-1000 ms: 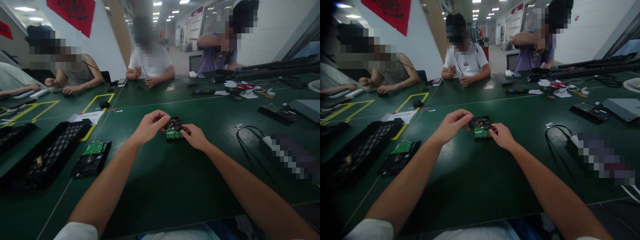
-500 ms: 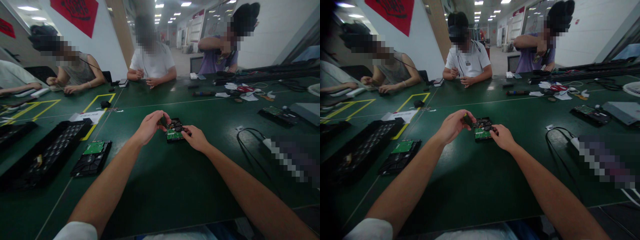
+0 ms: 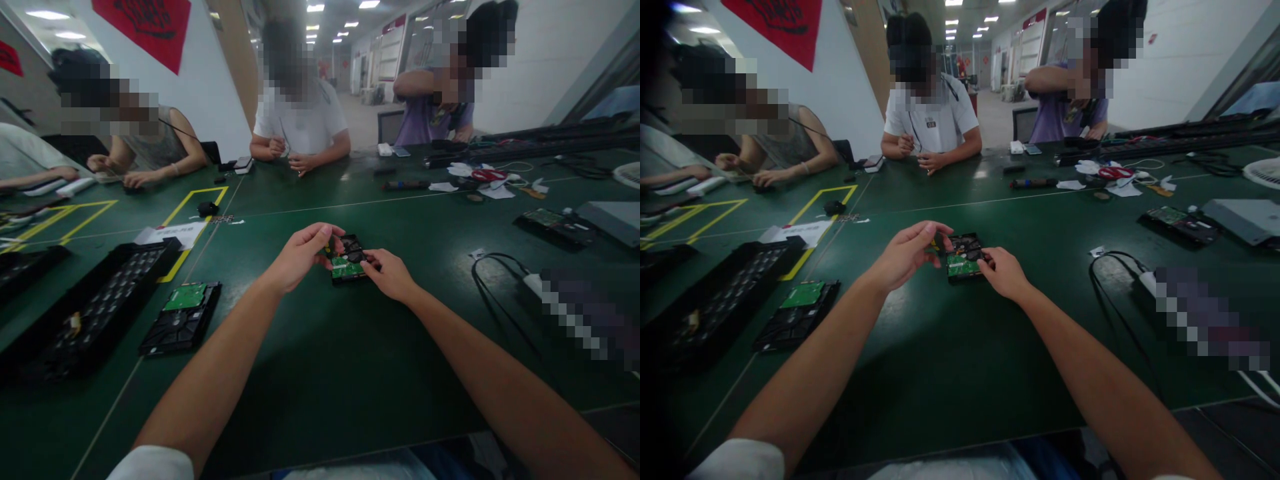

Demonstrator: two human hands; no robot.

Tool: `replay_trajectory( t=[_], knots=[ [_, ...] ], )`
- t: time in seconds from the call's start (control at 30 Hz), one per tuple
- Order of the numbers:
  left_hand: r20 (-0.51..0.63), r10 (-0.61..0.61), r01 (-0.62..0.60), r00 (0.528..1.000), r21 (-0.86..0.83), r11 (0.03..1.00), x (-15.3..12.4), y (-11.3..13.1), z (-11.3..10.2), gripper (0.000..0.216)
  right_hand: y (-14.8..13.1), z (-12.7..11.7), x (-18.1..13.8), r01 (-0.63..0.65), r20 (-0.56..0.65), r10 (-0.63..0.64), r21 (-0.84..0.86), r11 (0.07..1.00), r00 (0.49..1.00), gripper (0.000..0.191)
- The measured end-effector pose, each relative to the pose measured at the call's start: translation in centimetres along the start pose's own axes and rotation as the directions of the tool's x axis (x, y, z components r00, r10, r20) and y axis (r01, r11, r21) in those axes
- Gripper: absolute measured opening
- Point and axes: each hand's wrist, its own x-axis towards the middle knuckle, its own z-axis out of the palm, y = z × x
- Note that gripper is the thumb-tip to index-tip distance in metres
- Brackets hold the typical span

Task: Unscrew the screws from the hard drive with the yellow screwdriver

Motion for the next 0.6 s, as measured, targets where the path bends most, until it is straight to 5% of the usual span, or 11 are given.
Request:
replay_trajectory(
  t=[0.13,0.6],
  knots=[
    [-0.006,0.0,-0.001,1.0,-0.145,0.989,0.1,-0.6,0.3,0.036,-0.2,-0.1,0.0,0.004,-0.008,-0.005,-0.011,1.0,1.0,0.041],
    [-0.038,0.031,-0.037,0.999,-0.176,0.984,0.3,-1.2,0.6,0.035,-0.6,0.2,0.0,0.008,-0.051,-0.013,-0.094,0.995,0.999,0.038]
  ],
)
